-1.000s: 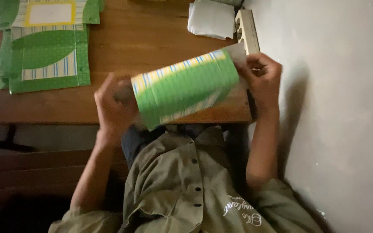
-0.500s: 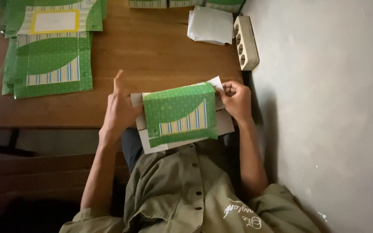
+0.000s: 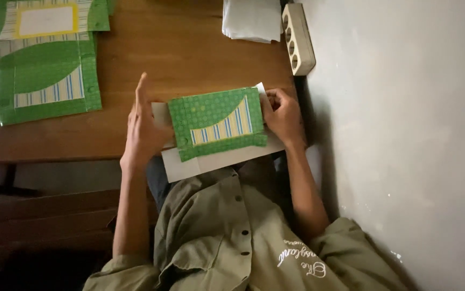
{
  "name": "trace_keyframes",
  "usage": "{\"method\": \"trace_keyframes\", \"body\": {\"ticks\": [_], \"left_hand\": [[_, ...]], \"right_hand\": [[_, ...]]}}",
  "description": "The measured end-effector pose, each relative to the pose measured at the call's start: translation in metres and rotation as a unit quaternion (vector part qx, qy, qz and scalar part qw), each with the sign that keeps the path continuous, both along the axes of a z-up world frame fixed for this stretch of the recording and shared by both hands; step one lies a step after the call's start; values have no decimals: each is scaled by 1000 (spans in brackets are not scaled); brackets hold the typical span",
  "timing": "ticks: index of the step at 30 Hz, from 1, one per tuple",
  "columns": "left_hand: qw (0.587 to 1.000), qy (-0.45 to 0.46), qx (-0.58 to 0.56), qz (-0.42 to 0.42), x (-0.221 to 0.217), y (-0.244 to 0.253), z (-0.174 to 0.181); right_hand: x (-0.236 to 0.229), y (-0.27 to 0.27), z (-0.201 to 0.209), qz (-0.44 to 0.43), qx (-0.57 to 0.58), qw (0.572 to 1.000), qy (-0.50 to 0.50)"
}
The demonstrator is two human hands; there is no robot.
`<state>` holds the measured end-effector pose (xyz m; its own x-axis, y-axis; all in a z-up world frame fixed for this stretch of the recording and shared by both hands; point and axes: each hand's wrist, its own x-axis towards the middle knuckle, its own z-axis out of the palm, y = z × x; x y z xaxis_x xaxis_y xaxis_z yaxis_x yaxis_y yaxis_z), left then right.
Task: The person folds flat white cardboard pieces into small boxes and inserts patterned paper sheets into them. They repeatedly open and close the boxes to check fit, then place the finished units on the table.
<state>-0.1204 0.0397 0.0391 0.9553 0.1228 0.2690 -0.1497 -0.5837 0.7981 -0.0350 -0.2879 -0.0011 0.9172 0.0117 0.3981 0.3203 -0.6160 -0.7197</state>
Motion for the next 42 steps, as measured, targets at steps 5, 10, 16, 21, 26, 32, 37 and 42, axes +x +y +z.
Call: {"method": "trace_keyframes", "body": {"ticks": [5, 10, 16, 21, 26, 32, 37, 42], "left_hand": [[988, -107, 98, -54, 17, 0, 16], [981, -144, 121, -46, 87, 26, -35], [974, 67, 205, 74, 107, 39, -32], [975, 120, 166, 82, 3, 17, 0], [982, 91, 124, 111, -63, -10, -3], [992, 94, -5, 88, -53, -30, 24], [987, 30, -159, 13, -36, -46, 41], [987, 103, 0, -119, -20, -60, 25]], "right_hand": [[1, -4, -2, 24, 20, 999, 39], [-6, -2, 13, 50, -56, 997, -23], [6, -7, -10, 17, 14, 998, 55], [5, -5, -16, 9, 21, 1000, 21], [8, -11, -16, 27, 15, 1000, 2], [6, -11, -14, 27, 44, 999, 5], [0, -5, -3, 27, 62, 998, 11], [9, -18, -19, 116, 158, 980, 32]]}}
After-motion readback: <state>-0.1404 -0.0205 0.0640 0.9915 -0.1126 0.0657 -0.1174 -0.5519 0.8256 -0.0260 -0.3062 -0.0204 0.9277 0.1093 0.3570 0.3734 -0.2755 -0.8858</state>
